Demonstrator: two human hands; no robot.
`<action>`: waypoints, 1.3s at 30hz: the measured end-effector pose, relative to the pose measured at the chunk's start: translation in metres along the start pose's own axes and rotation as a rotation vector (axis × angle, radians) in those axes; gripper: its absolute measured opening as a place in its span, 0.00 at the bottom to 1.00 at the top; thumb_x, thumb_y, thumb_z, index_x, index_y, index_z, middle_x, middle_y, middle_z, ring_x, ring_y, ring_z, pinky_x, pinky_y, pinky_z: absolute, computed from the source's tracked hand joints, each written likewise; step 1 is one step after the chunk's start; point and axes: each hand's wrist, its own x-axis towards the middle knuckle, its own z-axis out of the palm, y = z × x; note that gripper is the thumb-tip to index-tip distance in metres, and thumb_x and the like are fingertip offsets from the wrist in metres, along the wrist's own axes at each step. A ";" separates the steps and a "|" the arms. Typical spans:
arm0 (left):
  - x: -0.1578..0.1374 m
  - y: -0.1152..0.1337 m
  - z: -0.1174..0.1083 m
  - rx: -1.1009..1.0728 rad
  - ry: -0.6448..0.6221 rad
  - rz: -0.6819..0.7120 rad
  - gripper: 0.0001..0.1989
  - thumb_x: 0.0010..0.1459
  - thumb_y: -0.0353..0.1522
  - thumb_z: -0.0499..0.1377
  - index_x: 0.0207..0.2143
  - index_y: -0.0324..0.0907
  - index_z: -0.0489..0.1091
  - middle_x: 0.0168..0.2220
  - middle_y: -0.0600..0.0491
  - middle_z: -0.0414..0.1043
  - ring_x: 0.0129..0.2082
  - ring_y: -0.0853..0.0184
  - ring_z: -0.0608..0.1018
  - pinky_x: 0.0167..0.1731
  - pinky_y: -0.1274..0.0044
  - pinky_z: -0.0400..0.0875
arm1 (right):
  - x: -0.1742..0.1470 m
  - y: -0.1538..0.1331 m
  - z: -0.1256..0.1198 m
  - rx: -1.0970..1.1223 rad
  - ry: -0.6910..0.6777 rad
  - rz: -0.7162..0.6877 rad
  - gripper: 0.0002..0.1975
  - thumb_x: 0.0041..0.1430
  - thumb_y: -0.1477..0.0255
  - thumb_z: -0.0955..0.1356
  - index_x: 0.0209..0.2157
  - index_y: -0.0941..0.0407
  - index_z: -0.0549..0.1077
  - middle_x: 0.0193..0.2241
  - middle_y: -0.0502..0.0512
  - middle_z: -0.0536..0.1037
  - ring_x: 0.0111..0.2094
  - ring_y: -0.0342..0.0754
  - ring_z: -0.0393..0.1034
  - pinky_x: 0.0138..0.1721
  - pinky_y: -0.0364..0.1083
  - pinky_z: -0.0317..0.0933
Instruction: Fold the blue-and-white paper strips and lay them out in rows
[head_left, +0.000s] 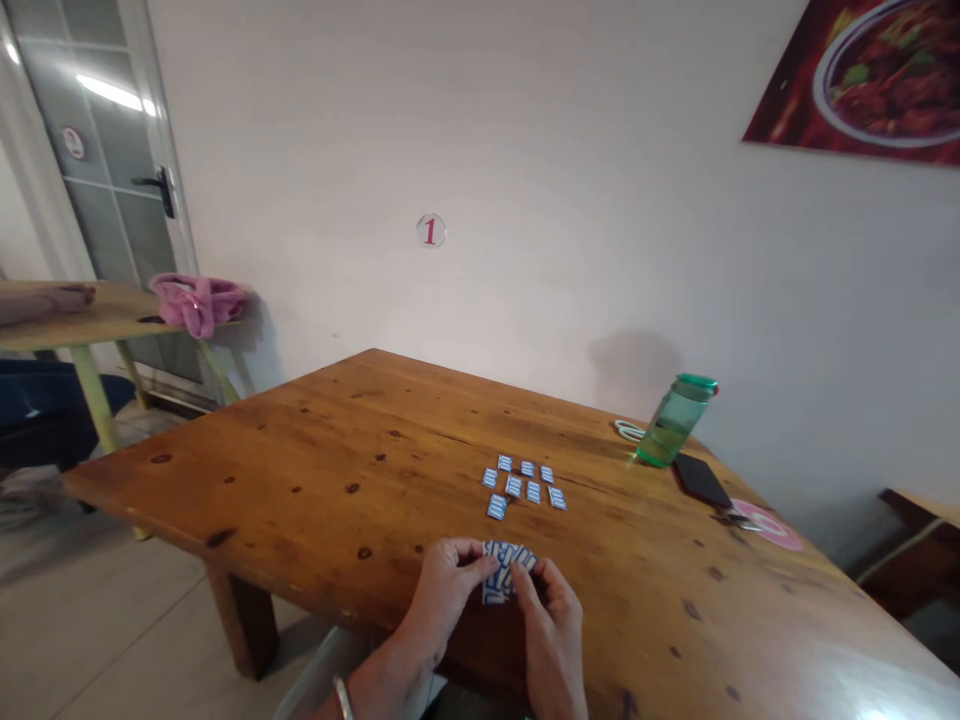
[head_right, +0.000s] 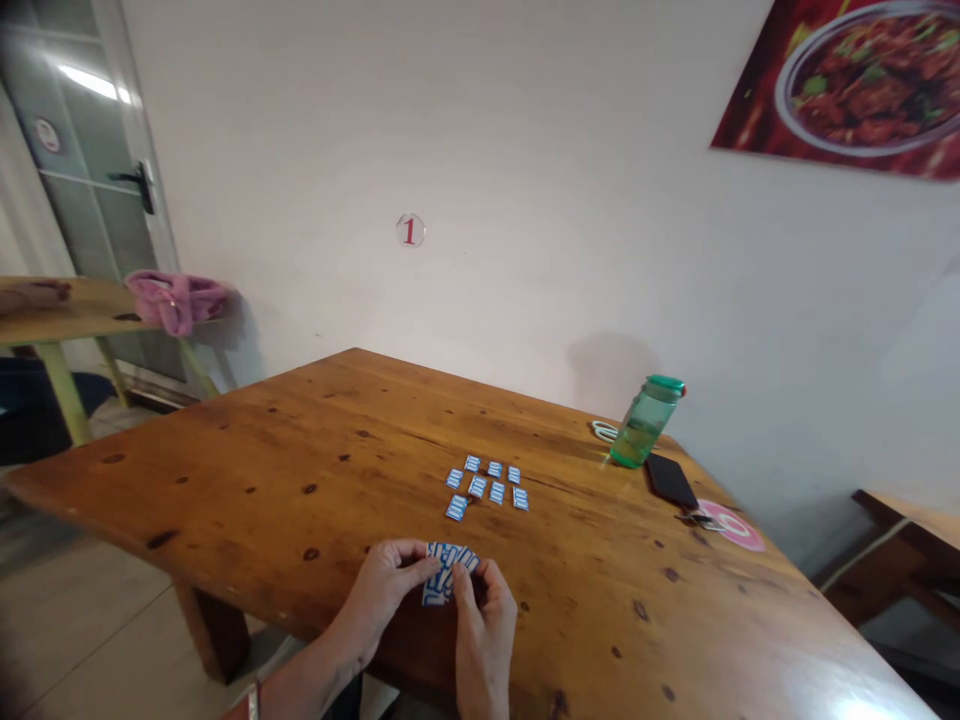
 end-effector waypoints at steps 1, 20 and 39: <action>0.000 0.001 0.000 0.009 0.003 0.006 0.09 0.36 0.35 0.63 0.16 0.38 0.72 0.17 0.55 0.69 0.21 0.69 0.68 0.26 0.78 0.61 | 0.000 0.000 0.000 0.002 0.000 0.001 0.15 0.47 0.59 0.67 0.21 0.58 0.68 0.19 0.49 0.69 0.22 0.42 0.59 0.23 0.41 0.57; -0.001 0.002 0.003 -0.036 0.010 -0.017 0.10 0.37 0.35 0.63 0.17 0.36 0.70 0.17 0.55 0.69 0.19 0.71 0.67 0.23 0.79 0.62 | -0.001 -0.001 0.000 -0.023 0.013 0.009 0.15 0.47 0.59 0.67 0.20 0.57 0.66 0.18 0.47 0.65 0.21 0.42 0.56 0.22 0.40 0.55; -0.002 0.003 0.004 -0.011 0.009 -0.003 0.10 0.37 0.34 0.62 0.18 0.35 0.70 0.17 0.55 0.68 0.19 0.72 0.67 0.23 0.79 0.62 | -0.001 -0.003 0.000 0.023 -0.032 0.016 0.13 0.48 0.61 0.68 0.25 0.58 0.69 0.21 0.50 0.71 0.23 0.43 0.62 0.25 0.41 0.59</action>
